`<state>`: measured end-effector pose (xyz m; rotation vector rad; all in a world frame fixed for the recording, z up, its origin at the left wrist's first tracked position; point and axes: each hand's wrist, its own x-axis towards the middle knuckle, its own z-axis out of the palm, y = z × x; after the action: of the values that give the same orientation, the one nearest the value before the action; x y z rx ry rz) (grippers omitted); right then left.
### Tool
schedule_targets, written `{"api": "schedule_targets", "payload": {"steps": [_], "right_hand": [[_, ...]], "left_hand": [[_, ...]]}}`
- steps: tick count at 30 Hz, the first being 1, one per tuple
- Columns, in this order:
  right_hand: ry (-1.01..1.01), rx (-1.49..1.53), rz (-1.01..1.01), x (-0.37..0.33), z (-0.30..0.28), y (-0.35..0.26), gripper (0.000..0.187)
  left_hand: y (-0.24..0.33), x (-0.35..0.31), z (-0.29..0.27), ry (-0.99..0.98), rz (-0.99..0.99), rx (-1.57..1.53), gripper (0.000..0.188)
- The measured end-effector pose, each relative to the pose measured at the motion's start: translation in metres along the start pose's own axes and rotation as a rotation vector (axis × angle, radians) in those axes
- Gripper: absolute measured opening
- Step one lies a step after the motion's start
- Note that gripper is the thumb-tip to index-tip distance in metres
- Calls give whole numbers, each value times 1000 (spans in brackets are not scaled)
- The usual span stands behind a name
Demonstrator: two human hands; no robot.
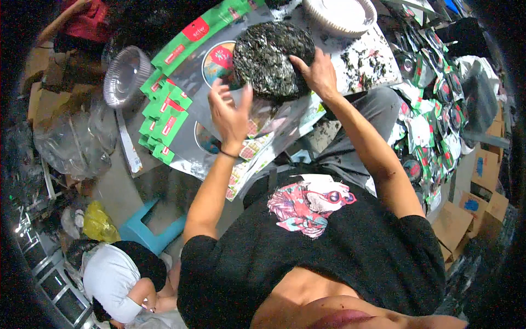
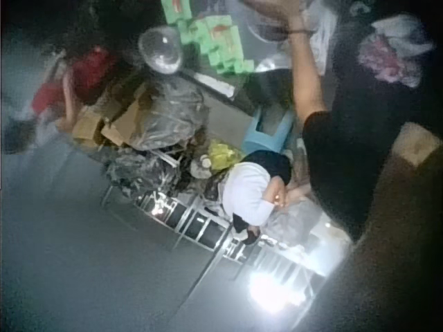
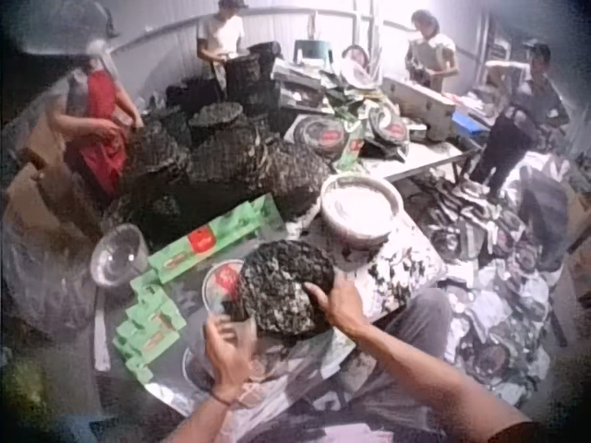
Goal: The person packs round sheets of dried seaweed into silver and green plastic bags by hand, then stacks the filled bags on a pile.
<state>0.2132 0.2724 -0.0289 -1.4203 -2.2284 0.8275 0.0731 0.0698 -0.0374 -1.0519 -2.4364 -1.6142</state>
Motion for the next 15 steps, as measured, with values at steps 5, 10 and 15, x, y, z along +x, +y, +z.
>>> {"api": "schedule_targets", "payload": {"steps": [5, 10, 15], "right_hand": [[319, -427, -434, 5, 37, 38, 74], [347, 114, -436, 41, 24, 49, 81], [-583, 629, -108, 74, -85, 18, 90]], "left_hand": [[-8, 71, 49, -441, -591, -629, 43], [-4, 96, 52, -529, -621, -812, 42], [20, 113, 51, -638, -114, -409, 54]]}}
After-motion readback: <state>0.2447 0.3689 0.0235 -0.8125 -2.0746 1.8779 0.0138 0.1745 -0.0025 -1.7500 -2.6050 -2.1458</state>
